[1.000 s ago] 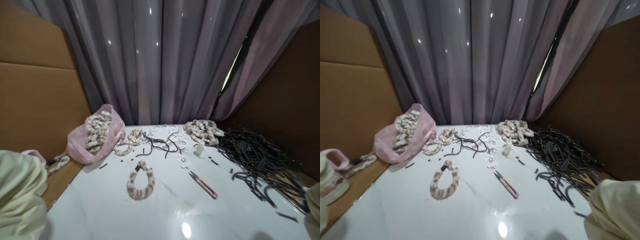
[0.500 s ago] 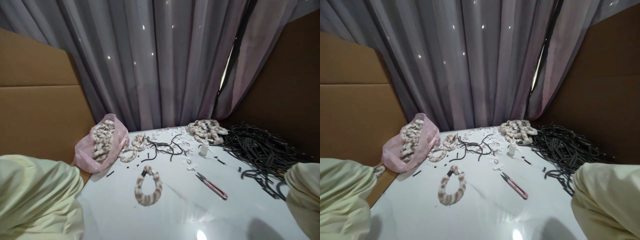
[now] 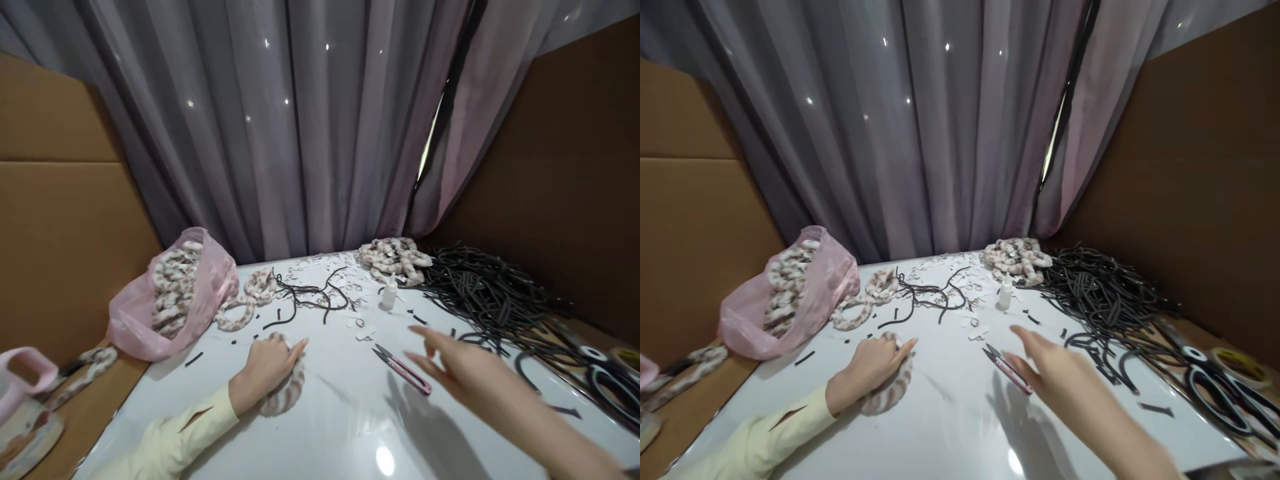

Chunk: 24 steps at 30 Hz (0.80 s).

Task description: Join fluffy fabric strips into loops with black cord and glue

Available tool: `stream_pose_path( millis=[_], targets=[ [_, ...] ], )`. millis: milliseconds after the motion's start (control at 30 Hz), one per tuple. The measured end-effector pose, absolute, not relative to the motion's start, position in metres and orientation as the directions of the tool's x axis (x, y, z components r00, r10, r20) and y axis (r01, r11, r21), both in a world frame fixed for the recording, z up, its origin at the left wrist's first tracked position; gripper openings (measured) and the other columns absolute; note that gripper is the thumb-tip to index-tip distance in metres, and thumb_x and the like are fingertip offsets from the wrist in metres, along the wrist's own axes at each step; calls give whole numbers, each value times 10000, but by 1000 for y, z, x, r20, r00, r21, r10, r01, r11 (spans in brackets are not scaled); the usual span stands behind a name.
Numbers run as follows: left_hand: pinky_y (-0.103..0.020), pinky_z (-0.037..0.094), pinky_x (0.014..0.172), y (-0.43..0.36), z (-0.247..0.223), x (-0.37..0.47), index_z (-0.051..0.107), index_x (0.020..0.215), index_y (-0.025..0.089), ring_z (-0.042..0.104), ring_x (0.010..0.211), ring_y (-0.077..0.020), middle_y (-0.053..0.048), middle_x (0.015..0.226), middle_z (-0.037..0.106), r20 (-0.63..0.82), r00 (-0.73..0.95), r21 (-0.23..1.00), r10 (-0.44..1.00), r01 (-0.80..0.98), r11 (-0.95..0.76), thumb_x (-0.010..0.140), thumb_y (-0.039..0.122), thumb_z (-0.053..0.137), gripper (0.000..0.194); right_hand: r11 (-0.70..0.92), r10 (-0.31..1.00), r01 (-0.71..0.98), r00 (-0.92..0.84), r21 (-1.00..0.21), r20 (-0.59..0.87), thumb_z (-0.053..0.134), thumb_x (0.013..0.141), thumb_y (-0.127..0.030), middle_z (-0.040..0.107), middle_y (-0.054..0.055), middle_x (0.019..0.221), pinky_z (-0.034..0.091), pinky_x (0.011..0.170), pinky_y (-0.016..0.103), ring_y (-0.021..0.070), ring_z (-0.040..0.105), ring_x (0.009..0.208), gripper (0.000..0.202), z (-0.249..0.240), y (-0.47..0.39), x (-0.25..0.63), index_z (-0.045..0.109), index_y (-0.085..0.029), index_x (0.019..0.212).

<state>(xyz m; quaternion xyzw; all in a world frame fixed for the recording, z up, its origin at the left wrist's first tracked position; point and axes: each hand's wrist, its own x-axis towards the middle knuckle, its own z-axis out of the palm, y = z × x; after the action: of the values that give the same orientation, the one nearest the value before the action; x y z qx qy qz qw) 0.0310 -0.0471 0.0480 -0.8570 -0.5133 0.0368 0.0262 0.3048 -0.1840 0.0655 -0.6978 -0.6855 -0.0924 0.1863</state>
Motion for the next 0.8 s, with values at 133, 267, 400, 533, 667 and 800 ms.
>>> stream_pose_path(
  millis=[133, 267, 400, 533, 667, 800],
  targets=[
    [-335, 455, 604, -33, 44, 33, 662, 737, 89, 658, 760, -288, -175, 754, 670, -60, 515, -154, 855, 841, -518, 859, 216, 370, 341, 150, 945, 989, -141, -9, 295, 402, 918, -302, 640, 47, 816, 492, 464, 250, 175, 641, 646, 237, 22, -163, 296, 561, -183, 1048],
    [-345, 451, 610, -31, 46, 27, 645, 774, 72, 644, 716, -279, -183, 729, 655, -59, 540, -153, 839, 826, -542, 805, 118, 392, 260, 244, 906, 953, -291, 182, 309, 321, 888, -97, 630, 103, 910, 507, 494, 271, 203, 635, 740, 319, -4, -160, 313, 506, -125, 1147],
    [-386, 432, 697, -36, 40, 25, 588, 960, 32, 612, 814, -304, -212, 834, 629, 14, 545, -162, 838, 829, -536, 775, 6, 323, 325, 219, 945, 943, -269, 252, 186, 329, 828, 11, 631, 124, 923, 494, 534, 279, 207, 619, 734, 374, 14, -135, 334, 537, -100, 1118],
    [-394, 400, 790, -32, 24, 24, 556, 935, 66, 581, 902, -302, -194, 892, 609, 121, 541, -86, 832, 841, -534, 784, 6, 307, 297, 308, 939, 934, -328, 181, 98, 404, 790, 25, 622, 125, 827, 439, 538, 270, 219, 595, 728, 238, 48, -88, 317, 603, -97, 836],
    [-332, 418, 725, -24, 12, 20, 514, 952, 95, 607, 820, -257, -124, 796, 619, 137, 524, -10, 841, 849, -528, 812, 95, 343, 220, 506, 854, 862, -506, 38, 118, 424, 818, -6, 611, 92, 933, 434, 707, 256, 186, 568, 871, 255, 55, -37, 275, 596, -147, 943],
    [-306, 412, 676, -21, 10, 17, 483, 1006, 119, 621, 805, -241, -101, 816, 636, 151, 495, 89, 855, 855, -511, 831, 161, 358, 220, 590, 805, 806, -583, -48, 109, 447, 792, -23, 612, 109, 883, 425, 743, 286, 201, 562, 859, 199, 42, 3, 249, 616, -117, 835]
  ],
)
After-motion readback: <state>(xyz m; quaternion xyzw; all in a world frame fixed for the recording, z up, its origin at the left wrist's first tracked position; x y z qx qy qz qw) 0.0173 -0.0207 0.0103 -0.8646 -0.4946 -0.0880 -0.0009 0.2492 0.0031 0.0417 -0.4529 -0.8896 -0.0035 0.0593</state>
